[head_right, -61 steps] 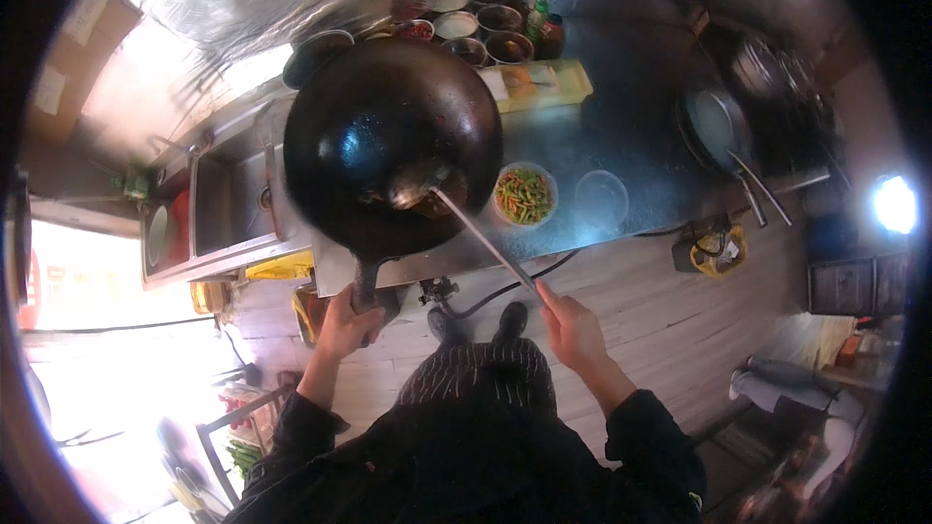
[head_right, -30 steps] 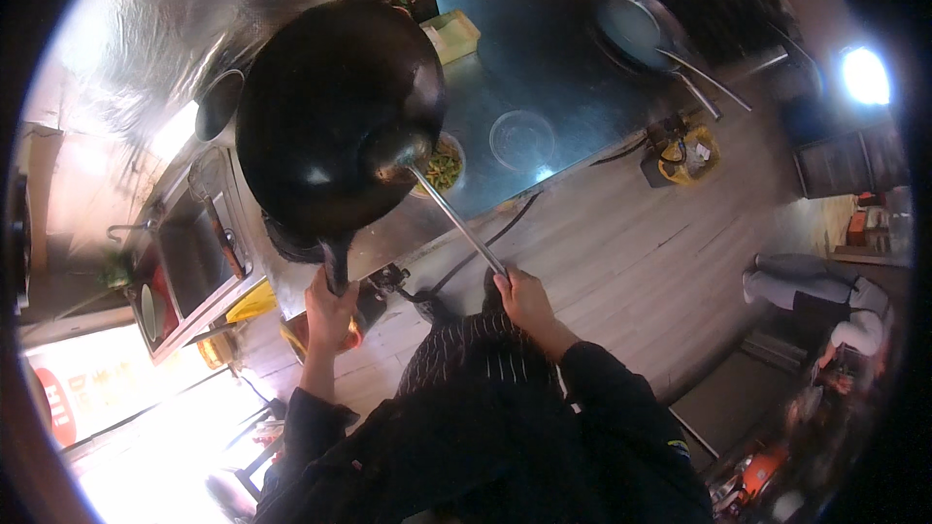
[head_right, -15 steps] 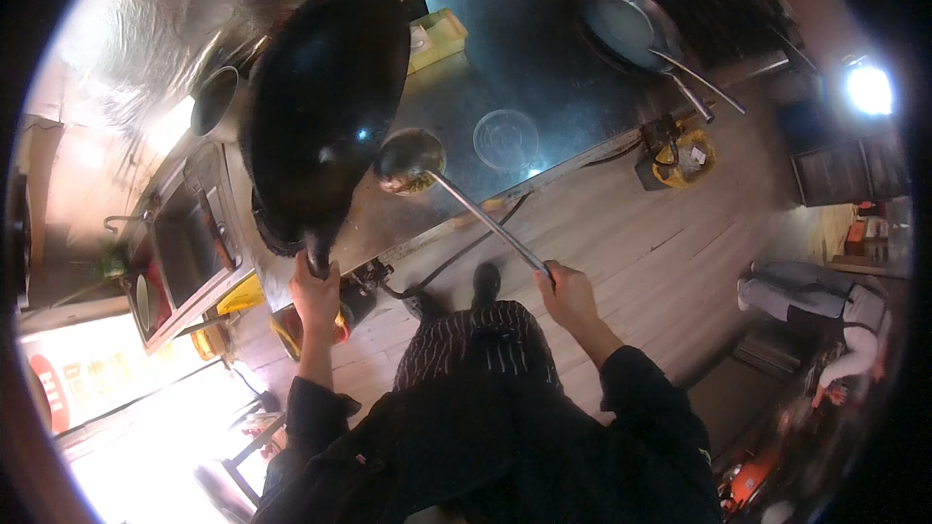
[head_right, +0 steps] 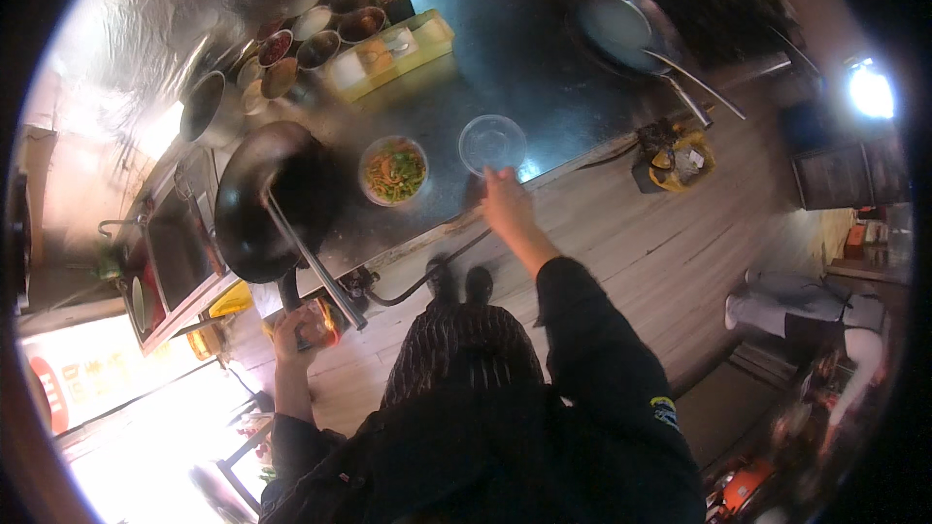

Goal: The person handles a receipt, scoops rice into a bowl, stir-fries vegetables in a wok, and chops green onions, a green pepper, and meat on a cutting board. The person hands a prepared bowl to a coworker and continues chopping.

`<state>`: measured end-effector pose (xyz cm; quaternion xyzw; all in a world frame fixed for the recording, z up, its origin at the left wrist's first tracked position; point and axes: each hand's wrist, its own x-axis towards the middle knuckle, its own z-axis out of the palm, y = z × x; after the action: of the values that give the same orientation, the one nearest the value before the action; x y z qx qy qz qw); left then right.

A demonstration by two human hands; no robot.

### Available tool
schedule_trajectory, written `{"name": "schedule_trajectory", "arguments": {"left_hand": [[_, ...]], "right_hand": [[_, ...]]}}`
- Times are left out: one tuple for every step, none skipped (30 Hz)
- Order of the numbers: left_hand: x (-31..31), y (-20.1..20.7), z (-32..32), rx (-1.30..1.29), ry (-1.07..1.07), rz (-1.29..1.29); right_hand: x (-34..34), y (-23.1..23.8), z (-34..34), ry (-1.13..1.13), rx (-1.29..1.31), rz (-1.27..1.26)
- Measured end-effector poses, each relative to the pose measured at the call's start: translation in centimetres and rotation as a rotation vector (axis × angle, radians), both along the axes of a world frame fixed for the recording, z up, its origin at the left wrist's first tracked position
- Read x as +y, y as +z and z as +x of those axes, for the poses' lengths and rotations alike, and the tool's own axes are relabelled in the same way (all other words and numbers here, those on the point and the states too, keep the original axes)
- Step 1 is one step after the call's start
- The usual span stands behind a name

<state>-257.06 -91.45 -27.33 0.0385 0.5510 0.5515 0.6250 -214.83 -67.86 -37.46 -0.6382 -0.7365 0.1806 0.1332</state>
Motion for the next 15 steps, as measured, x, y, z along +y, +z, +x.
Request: {"name": "schedule_trajectory", "arguments": {"left_hand": [[-0.5, -0.9, -0.8, -0.033, -0.005, -0.009], [-0.8, -1.9, -1.7, -0.067, -0.008, -0.017], [-1.1, -2.9, -2.6, -0.112, -0.015, -0.011], [-1.3, -3.8, -3.6, -0.111, -0.008, -0.046], [-1.4, -4.5, -4.6, -0.122, 0.001, -0.072], [-1.4, -5.1, -5.7, -0.129, 0.009, -0.095], [-1.0, -5.5, -6.8, -0.113, -0.037, -0.106], [-0.3, -5.8, -8.0, -0.094, -0.085, -0.114], [0.4, -5.9, -8.8, -0.078, -0.137, -0.124], [1.3, -5.5, -9.6, 0.307, -0.275, -0.361], [1.9, -5.3, -9.4, 0.786, -0.402, -0.311], [2.8, -4.9, -8.8, 1.312, -0.507, -0.271], [3.6, -4.2, -7.9, 1.787, -0.638, -0.297], [4.5, -3.1, -6.8, 1.665, -0.501, -0.233], [5.8, -2.6, -5.0, 1.545, -0.517, -0.128]], "right_hand": [[1.2, -1.4, 1.4, 0.054, -0.085, 0.019], [2.0, -2.6, 2.5, 0.091, -0.189, 0.013], [2.3, -3.6, 3.4, 0.153, -0.227, 0.050], [2.7, -4.2, 4.2, 0.205, -0.268, 0.070], [2.8, -4.5, 4.6, 0.257, -0.311, 0.081], [2.5, -4.3, 4.9, 0.327, -0.335, 0.145], [2.1, -3.5, 5.2, 0.355, -0.271, 0.220], [1.8, -2.5, 5.0, 0.358, -0.233, 0.256], [1.3, -1.2, 4.5, 0.338, -0.219, 0.207], [0.4, 0.5, 4.2, 0.337, -0.087, 0.282], [-0.5, 2.6, 4.3, 0.319, 0.021, 0.277], [-1.5, 4.7, 4.2, 0.292, 0.140, 0.255], [-2.7, 6.5, 3.9, 0.179, 0.336, 0.128], [-3.6, 8.1, 3.3, 0.054, 0.540, -0.011], [-4.0, 9.1, 2.3, -0.063, 0.780, -0.153]]}}
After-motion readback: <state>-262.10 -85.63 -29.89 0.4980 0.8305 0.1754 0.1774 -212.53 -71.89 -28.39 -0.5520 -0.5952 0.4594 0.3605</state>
